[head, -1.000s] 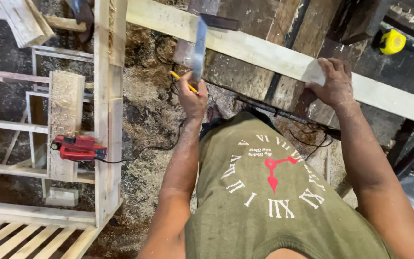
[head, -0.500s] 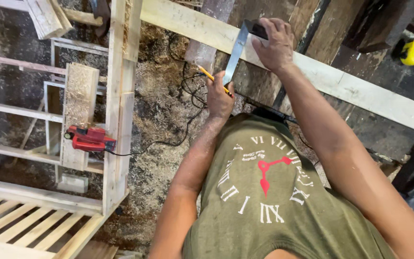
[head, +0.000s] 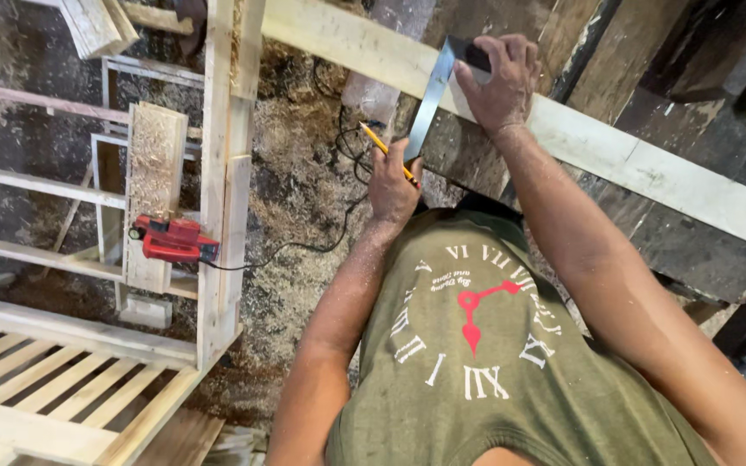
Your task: The person measures a long wooden board with a tape measure on a workbench and marks it with a pencil. They reposition the board, use a square with the pencil to mark a straight line across it, then measure the board again with the tape measure.
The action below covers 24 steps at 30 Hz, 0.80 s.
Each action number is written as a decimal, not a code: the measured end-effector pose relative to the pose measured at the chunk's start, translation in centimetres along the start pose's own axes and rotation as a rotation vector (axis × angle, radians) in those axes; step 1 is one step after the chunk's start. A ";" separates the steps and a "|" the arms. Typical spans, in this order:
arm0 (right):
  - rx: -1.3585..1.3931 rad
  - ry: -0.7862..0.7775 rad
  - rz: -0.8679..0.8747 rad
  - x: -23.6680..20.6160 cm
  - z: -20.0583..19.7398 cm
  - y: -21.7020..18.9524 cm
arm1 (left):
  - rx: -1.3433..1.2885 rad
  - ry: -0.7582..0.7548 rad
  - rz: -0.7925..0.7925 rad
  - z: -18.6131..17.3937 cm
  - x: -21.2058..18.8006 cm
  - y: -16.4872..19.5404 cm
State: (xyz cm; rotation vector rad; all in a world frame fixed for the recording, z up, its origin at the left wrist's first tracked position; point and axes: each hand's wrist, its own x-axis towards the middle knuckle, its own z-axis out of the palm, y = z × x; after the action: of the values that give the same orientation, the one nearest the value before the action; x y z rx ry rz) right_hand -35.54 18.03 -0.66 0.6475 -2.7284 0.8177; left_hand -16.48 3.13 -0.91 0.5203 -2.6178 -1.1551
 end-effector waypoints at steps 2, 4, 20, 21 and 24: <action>-0.029 -0.016 0.000 0.2 0.2 0.3 | -0.013 0.017 0.015 0.0 0.1 -0.3; -0.053 0.030 -0.053 0.4 0.4 0.5 | -0.024 0.035 0.037 0.0 0.2 -0.6; 0.023 0.019 -0.010 0.5 0.5 0.4 | -0.056 0.032 0.061 -0.4 0.7 -1.2; 0.015 0.021 -0.019 0.5 0.5 0.4 | -0.054 0.035 0.068 -0.4 0.7 -1.3; -0.011 0.014 -0.038 0.5 0.5 0.5 | -0.086 -0.041 -0.018 -0.5 0.7 -1.3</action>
State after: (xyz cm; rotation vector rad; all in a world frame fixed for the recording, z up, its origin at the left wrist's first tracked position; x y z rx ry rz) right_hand -36.27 17.97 -1.09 0.6862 -2.6980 0.7946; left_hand -16.66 1.71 -1.50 0.5094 -2.5884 -1.2913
